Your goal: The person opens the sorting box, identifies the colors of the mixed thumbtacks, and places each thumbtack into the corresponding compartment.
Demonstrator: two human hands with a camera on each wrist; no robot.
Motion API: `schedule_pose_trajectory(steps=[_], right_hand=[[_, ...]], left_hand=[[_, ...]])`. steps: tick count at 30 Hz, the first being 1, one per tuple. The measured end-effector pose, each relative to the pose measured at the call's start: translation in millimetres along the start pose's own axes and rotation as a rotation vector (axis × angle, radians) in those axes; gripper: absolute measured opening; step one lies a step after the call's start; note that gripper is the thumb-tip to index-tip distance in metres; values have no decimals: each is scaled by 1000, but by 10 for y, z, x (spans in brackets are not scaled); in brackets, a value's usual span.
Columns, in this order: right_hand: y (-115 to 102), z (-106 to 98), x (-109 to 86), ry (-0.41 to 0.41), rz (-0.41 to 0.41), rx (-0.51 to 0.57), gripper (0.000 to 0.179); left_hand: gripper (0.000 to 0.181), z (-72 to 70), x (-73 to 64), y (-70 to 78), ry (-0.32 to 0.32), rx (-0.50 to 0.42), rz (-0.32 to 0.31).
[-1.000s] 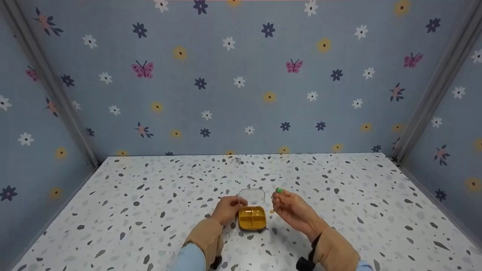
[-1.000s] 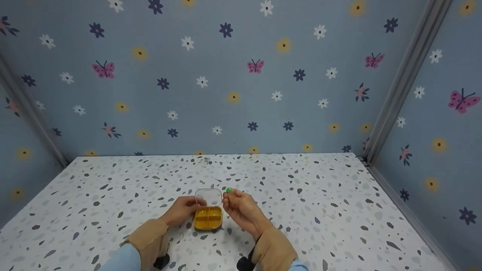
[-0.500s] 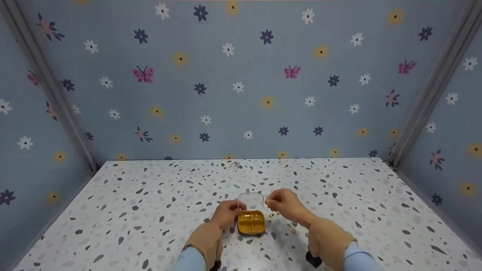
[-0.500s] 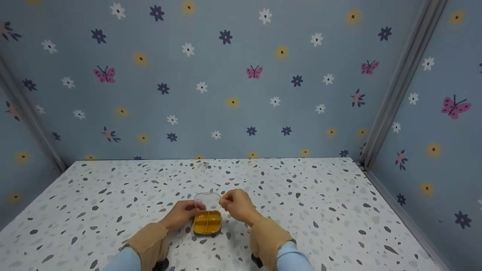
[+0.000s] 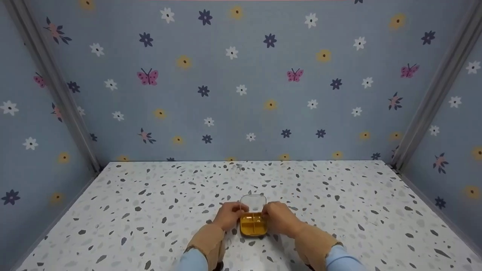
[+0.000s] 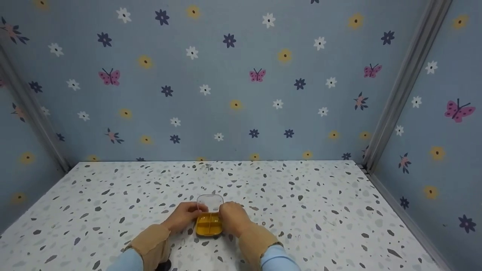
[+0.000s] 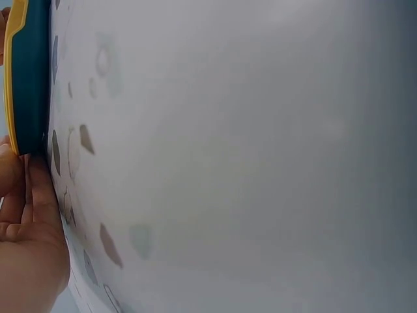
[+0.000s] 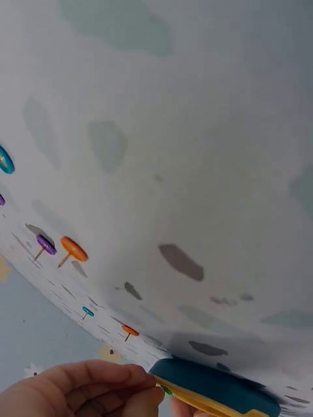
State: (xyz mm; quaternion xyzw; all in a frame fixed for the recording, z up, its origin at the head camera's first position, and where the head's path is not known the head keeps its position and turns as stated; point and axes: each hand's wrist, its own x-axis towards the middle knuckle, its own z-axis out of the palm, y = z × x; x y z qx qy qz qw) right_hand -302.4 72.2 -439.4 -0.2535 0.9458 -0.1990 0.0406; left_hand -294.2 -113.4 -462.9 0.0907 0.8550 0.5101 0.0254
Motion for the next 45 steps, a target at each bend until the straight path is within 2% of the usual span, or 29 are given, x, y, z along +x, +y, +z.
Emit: schedule_pose_trajectory(steps=[9, 17, 21, 26, 31, 34, 38, 42, 45], right_hand=[[-58, -36, 13, -44, 84, 28, 13], [-43, -16, 9, -33, 89, 65, 20], [-11, -32, -2, -25, 56, 93, 22], [69, -169, -10, 19, -33, 138, 10], [162, -390, -22, 107, -71, 86, 10], [216, -484, -44, 134, -59, 46, 11], [283, -527, -60, 135, 9, 4, 13], [329, -486, -58, 101, 84, -3, 12], [331, -429, -66, 70, 81, 17, 10]], left_hand=[[21, 23, 27, 6, 6, 5, -15], [21, 24, 15, -7, 12, -14, -33], [20, 23, 11, 5, 3, -11, -20], [20, 16, 2, 4, -1, -14, -3], [19, -11, -18, 10, -14, -26, 6], [20, -24, -24, 21, -15, -27, -30], [20, -26, -20, 30, -6, -31, -54], [20, -4, -3, 15, 1, -44, -43], [20, 15, 0, 3, 0, -48, -39]])
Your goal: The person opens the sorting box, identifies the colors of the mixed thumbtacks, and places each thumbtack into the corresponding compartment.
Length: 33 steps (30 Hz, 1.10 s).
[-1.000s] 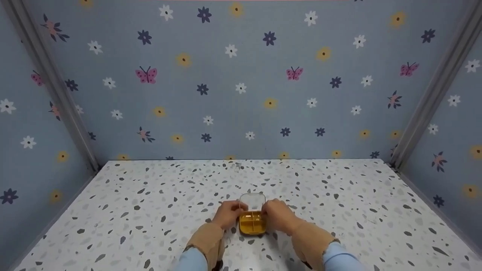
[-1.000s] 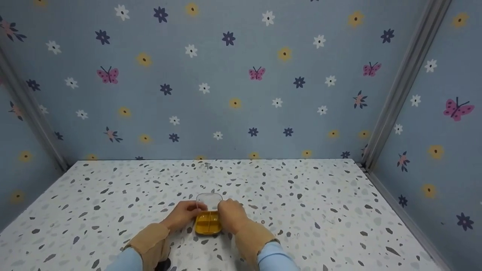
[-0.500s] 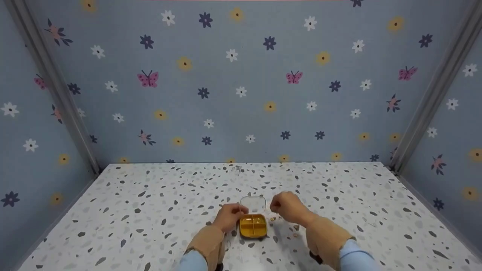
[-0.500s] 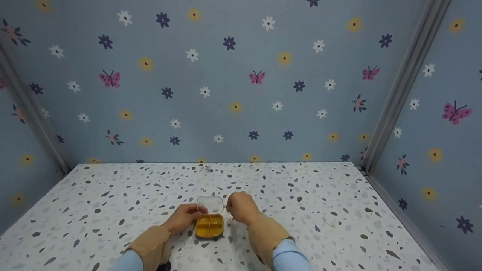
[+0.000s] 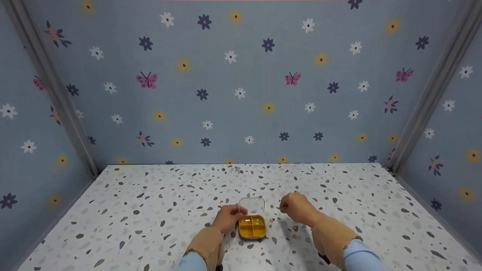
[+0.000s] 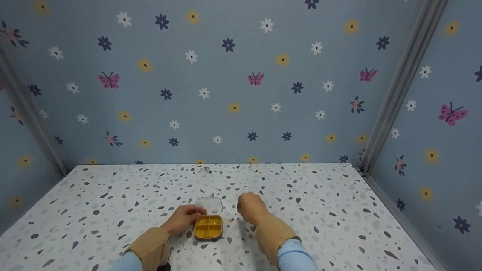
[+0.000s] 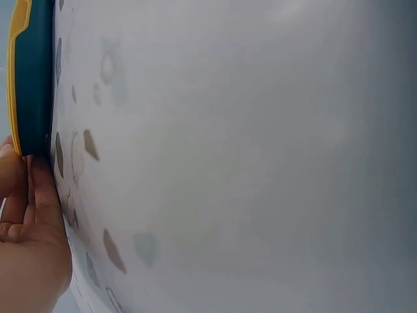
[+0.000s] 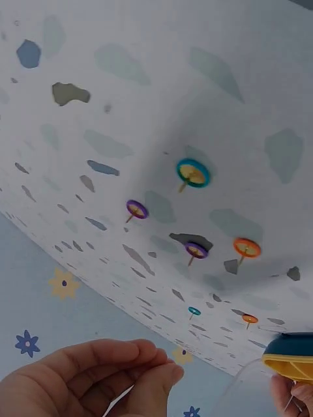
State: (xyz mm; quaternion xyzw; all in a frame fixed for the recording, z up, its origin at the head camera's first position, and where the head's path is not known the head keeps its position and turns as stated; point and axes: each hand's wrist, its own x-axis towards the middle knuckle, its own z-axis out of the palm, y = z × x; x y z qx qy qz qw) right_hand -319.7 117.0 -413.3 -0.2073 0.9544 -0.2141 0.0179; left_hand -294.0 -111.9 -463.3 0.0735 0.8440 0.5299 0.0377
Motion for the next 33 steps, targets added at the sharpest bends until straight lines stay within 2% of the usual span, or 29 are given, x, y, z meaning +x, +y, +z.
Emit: schedule_pose_trajectory(steps=[4, 8, 15, 19, 25, 33], right_hand=[[-25, 77, 13, -26, -51, 19, 10], [-49, 175, 38, -55, -59, 17, 7], [-139, 354, 85, -107, -3, -71, 7], [-164, 418, 79, -76, 22, -139, 5], [-170, 445, 61, -34, 11, -212, 5], [-172, 483, 42, -62, 50, -241, 4]], left_hand=[[19, 7, -1, -3, 11, 13, 14], [19, 16, -14, 7, 11, 8, 12], [20, -2, -32, 15, 15, 37, 31], [21, -7, -32, 27, 12, 26, 10], [21, -7, -17, 34, 5, 29, -23], [20, -6, -4, 4, 4, 14, 14]])
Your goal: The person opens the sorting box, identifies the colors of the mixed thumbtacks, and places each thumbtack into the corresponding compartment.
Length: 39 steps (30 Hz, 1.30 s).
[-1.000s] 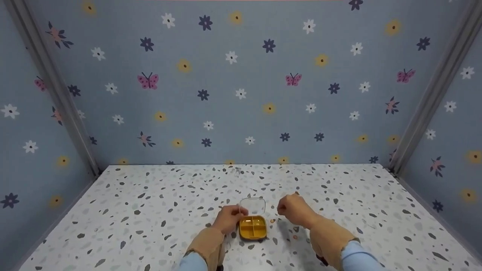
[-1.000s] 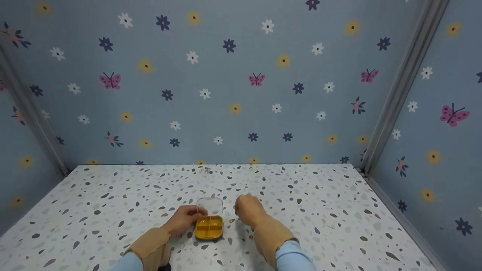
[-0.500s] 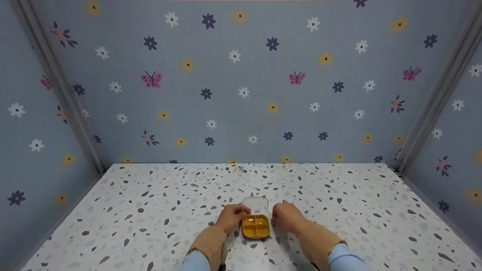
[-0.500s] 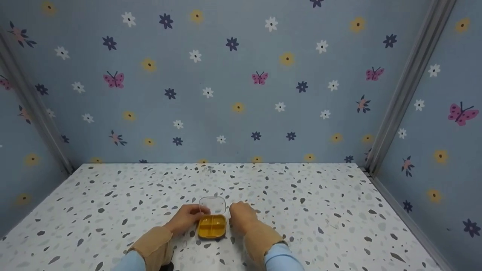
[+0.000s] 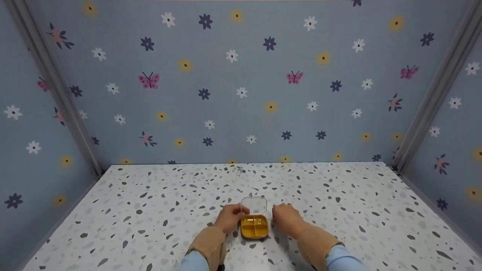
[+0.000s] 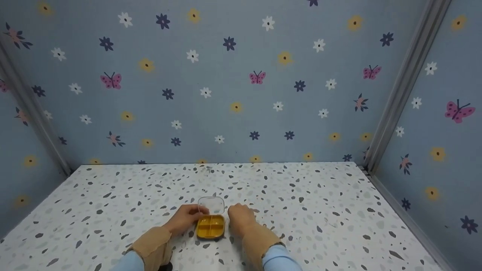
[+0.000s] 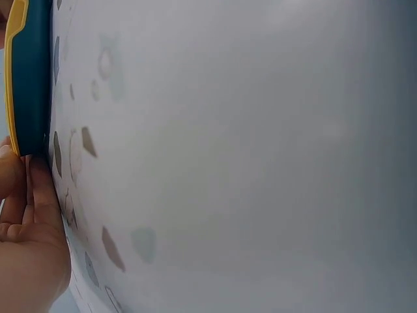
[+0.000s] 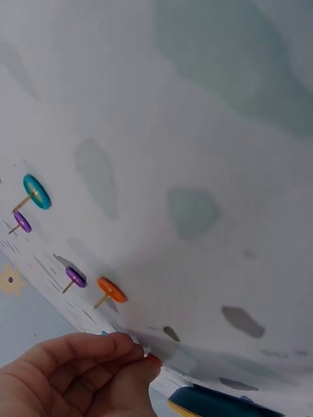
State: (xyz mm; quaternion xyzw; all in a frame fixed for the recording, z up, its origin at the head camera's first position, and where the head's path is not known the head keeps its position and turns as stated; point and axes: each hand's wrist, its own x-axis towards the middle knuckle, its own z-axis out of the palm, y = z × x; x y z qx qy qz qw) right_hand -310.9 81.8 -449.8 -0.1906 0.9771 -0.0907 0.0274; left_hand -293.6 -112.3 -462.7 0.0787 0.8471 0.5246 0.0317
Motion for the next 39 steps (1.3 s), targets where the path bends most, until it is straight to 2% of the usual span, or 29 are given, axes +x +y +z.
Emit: schedule_pose_trajectory(steps=[6, 9, 12, 15, 20, 23, 26, 29, 31, 35, 39], right_hand=[[-11, -27, -1, -25, 10, 51, 7], [-5, -42, 4, -10, -4, 76, 8], [-1, -63, 7, 31, -32, 105, 7], [-6, -116, 8, 73, -34, 208, 12], [-32, -261, 20, 152, 20, 491, 14], [-78, -362, 28, 164, 90, 747, 11], [-128, -463, 31, 157, 174, 1026, 11], [-164, -553, 13, 136, 218, 1223, 11], [-168, -583, -18, 105, 191, 1331, 11], [-171, -599, -110, 32, 68, 1550, 13], [-177, -594, -196, -50, -22, 1793, 15]], left_hand=[[21, -13, -13, 25, 7, -2, -8], [21, -21, -17, 28, 10, -3, 15], [20, -29, -24, 19, 7, 0, 36], [20, -35, -24, 6, 7, 0, 44], [21, -38, -8, -1, 5, 2, 11], [21, -38, -10, 6, 7, 8, -12], [21, -32, -5, 10, 11, 17, -5], [21, -22, 10, 12, 12, 27, -8], [22, -12, 15, 16, 9, 25, -34], [22, 2, 17, 17, 5, 16, -53], [21, 6, 7, 7, 7, 17, -38]])
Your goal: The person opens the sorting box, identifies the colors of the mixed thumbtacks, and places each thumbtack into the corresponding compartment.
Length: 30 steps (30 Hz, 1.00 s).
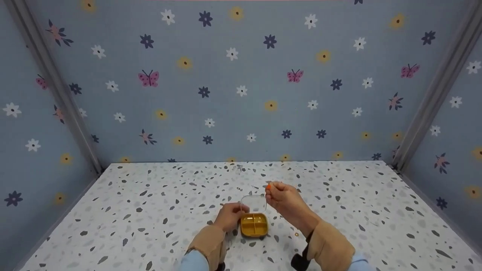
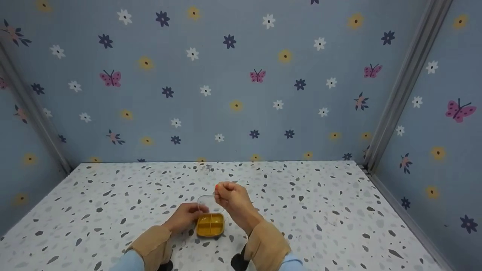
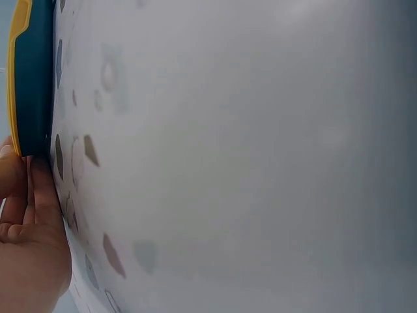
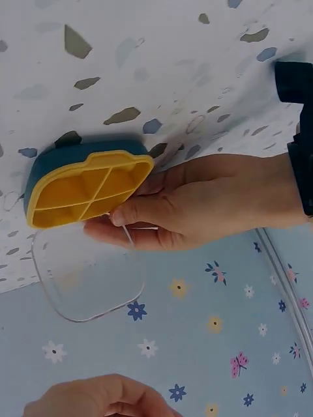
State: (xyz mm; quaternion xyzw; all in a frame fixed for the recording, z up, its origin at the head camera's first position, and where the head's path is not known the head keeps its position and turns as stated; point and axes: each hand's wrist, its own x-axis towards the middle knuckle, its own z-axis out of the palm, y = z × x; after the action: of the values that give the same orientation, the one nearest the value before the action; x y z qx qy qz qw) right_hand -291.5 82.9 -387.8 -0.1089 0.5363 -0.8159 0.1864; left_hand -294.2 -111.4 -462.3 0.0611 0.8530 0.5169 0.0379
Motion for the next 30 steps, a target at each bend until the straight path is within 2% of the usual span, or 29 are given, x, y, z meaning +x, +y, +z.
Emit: schedule_pose_trajectory(steps=[5, 11, 16, 23, 30], right_hand=[[41, 9, -61, -93, 21, 252, 19], [113, -35, -106, -148, 20, 376, 19], [176, -85, -125, -188, 15, 474, 11], [259, -127, -139, -206, 35, 512, 19], [282, -107, -129, -176, 68, 514, 9]], left_hand=[[21, 9, -7, -31, -1, -4, -2], [20, 31, 0, -18, 2, -20, -10], [20, 22, -9, 3, 10, -17, -2], [19, 15, -28, 10, 13, -8, 15], [20, 15, -17, 17, 14, -15, 23]])
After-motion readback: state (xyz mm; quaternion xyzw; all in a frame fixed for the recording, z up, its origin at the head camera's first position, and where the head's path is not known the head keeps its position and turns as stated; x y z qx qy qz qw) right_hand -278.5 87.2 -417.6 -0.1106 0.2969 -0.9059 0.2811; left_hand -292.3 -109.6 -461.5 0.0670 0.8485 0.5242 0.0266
